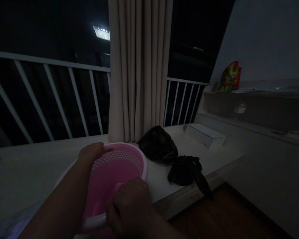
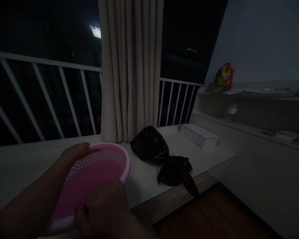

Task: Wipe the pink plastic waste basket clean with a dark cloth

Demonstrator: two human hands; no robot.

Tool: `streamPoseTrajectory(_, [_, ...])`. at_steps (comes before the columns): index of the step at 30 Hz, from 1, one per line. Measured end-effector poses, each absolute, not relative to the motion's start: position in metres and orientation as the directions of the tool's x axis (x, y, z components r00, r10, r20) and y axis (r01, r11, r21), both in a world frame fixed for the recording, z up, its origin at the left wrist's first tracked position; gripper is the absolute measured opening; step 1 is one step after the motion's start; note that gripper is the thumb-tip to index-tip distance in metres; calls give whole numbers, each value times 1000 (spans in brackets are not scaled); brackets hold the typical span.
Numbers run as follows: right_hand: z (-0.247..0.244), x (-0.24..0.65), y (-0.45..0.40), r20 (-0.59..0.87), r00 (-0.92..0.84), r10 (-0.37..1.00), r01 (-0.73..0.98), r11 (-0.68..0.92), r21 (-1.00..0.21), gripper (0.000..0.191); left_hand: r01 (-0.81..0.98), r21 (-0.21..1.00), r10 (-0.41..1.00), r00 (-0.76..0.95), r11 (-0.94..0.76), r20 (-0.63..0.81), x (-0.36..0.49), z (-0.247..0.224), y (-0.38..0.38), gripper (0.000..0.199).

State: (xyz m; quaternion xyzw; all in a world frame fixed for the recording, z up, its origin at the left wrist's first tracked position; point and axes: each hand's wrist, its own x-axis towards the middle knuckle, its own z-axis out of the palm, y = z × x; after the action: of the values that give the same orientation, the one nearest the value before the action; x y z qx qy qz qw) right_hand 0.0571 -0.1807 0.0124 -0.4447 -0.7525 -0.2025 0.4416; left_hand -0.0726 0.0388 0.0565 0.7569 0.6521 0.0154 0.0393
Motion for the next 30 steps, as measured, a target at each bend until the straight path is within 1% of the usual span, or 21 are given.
streamPoseTrajectory(4, [8, 43, -183, 841, -193, 506, 860, 499, -103, 30, 989, 69, 990, 136, -133, -42, -71, 60, 36, 78])
streamPoseTrajectory(8, [7, 54, -180, 808, -294, 510, 836, 548, -41, 30, 988, 80, 990, 135, -132, -38, -71, 60, 36, 77])
streamPoseTrajectory(10, [9, 61, -178, 807, -300, 509, 838, 544, -31, 30, 986, 86, 988, 148, -144, -42, -72, 60, 37, 79])
streamPoseTrajectory(13, [10, 58, -178, 849, -208, 485, 864, 499, -73, 28, 987, 92, 989, 138, -133, -47, -73, 59, 39, 81])
streamPoseTrajectory(15, [9, 49, -180, 889, -117, 443, 875, 469, -119, 25, 987, 93, 990, 133, -128, -48, -73, 58, 39, 80])
streamPoseTrajectory(17, [8, 43, -181, 912, -63, 406, 878, 456, -142, 23, 986, 98, 989, 140, -134, -51, -73, 58, 39, 78])
streamPoseTrajectory(19, [8, 44, -181, 914, -89, 396, 868, 480, -124, 23, 984, 102, 988, 149, -143, -51, -73, 58, 39, 78])
streamPoseTrajectory(22, [8, 55, -179, 890, -185, 416, 842, 534, -75, 25, 986, 99, 989, 142, -136, -52, -74, 58, 39, 81])
streamPoseTrajectory(23, [8, 57, -178, 884, -192, 425, 843, 532, -73, 25, 987, 96, 989, 137, -132, -50, -74, 58, 39, 82])
streamPoseTrajectory(26, [7, 56, -176, 892, -122, 435, 876, 469, -109, 25, 989, 87, 991, 127, -123, -41, -74, 57, 40, 83])
streamPoseTrajectory(30, [6, 42, -177, 919, -7, 394, 893, 417, -172, 24, 988, 80, 990, 137, -134, -24, -76, 55, 44, 86])
